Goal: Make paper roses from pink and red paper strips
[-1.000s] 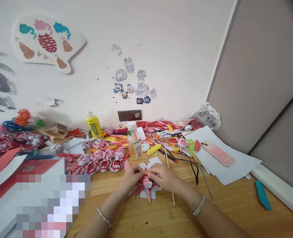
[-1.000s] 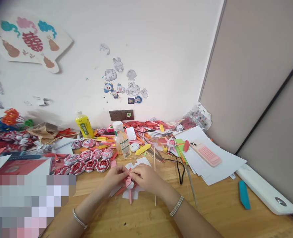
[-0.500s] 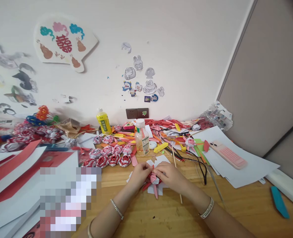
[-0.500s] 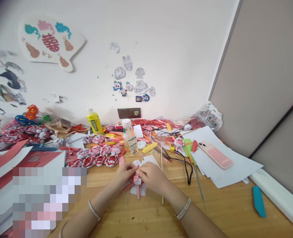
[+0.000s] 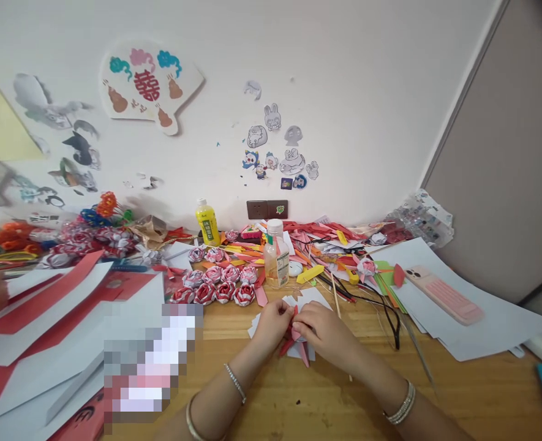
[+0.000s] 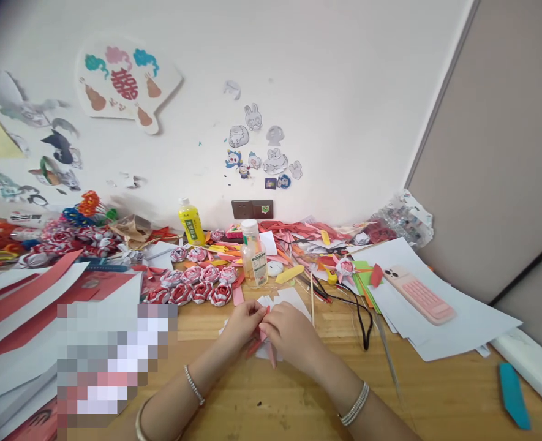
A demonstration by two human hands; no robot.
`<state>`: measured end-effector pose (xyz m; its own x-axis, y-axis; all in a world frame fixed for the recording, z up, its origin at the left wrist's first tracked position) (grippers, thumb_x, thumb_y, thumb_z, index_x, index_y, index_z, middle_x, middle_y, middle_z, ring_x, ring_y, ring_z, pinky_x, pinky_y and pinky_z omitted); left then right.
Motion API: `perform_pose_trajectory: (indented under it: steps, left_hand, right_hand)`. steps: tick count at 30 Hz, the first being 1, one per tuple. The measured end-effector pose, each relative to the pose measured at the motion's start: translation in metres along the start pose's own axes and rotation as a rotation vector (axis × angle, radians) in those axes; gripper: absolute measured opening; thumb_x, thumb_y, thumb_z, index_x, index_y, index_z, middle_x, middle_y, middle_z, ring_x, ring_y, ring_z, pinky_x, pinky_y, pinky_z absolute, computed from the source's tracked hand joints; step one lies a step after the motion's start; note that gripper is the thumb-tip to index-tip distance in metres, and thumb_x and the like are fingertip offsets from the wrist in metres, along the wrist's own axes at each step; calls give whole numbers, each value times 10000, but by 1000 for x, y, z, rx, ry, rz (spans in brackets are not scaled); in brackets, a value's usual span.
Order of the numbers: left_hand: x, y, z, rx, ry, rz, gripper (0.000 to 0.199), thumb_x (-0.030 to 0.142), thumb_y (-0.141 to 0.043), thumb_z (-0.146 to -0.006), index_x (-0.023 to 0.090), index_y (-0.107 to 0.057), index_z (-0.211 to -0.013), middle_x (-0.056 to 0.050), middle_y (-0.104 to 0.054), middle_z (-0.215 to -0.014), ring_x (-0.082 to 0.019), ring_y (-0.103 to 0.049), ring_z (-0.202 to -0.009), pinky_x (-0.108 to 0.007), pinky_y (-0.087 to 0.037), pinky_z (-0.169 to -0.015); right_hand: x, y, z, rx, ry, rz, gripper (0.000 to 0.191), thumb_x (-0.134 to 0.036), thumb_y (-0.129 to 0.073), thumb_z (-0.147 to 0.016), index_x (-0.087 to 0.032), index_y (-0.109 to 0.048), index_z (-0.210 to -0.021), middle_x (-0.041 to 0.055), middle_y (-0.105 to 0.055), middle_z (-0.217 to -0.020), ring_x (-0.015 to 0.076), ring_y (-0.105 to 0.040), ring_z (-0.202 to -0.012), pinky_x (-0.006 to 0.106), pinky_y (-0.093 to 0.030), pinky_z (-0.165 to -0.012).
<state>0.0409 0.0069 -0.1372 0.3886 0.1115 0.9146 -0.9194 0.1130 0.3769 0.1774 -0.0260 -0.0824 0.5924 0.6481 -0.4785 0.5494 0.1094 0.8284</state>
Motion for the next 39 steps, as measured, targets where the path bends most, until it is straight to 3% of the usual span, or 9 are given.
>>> perform_pose_trajectory:
  steps: [11, 16, 26, 32, 36, 39]
  left_hand:
    - [4, 2, 1, 71, -23, -79, 288, 333, -544, -880, 153, -556, -1105, -59, -603, -1088, -187, -612, -911, -388, -521, -777]
    - [7, 4, 2, 79, -53, -89, 278, 336, -535, -886, 153, -560, -1093, -58, -610, -1067, -176, -615, -890, -377, -524, -763]
    - [6, 5, 7, 85, -106, -121, 238, 340, -525, -891, 142, -582, -1012, -36, -627, -958, -147, -618, -797, -336, -525, -704]
    - [4, 5, 4, 138, -152, -63, 219, 344, -524, -890, 138, -590, -925, -13, -619, -863, -126, -599, -727, -308, -508, -666]
    - [1, 8, -1, 200, -173, 30, 209, 341, -538, -880, 138, -585, -863, 6, -600, -799, -111, -573, -669, -286, -489, -631]
    - [2, 12, -2, 266, -199, 143, 246, 368, -528, -877, 146, -558, -774, 32, -548, -708, -103, -528, -611, -272, -451, -606]
  right_hand:
    - [-4, -2, 3, -79, -10, 160, 181, -201, -487, -902, -155, -655, -853, 76, -648, -839, 210, -558, -831, 312, -419, -732]
    - [-1, -5, 3, -16, -21, 68, 157, -196, -486, -907, -152, -631, -944, 79, -647, -906, 207, -550, -881, 311, -429, -777]
    - [-3, -12, 3, 58, -5, 100, 98, -173, -551, -855, -138, -639, -878, 71, -635, -849, 202, -542, -836, 306, -433, -748]
    - [-3, -11, 4, 123, -99, 3, 66, -184, -592, -820, -165, -628, -872, 48, -632, -835, 193, -554, -827, 292, -432, -720]
    - [-3, -5, 4, 141, -36, -48, 173, -154, -631, -773, -172, -627, -945, 55, -639, -869, 207, -555, -863, 310, -446, -748]
    - [2, 6, 3, 280, -35, -97, 261, -164, -608, -795, -159, -605, -1056, 89, -644, -989, 225, -559, -946, 356, -445, -832]
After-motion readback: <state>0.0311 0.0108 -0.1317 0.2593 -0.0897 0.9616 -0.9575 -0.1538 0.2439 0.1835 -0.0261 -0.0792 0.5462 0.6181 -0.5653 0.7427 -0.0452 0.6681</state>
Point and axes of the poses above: each hand's wrist, its own z-axis away from the middle knuckle, its own y-axis out of the back of the hand, x = y × z, the point moved 2 cm from there along -z, towards the middle knuckle
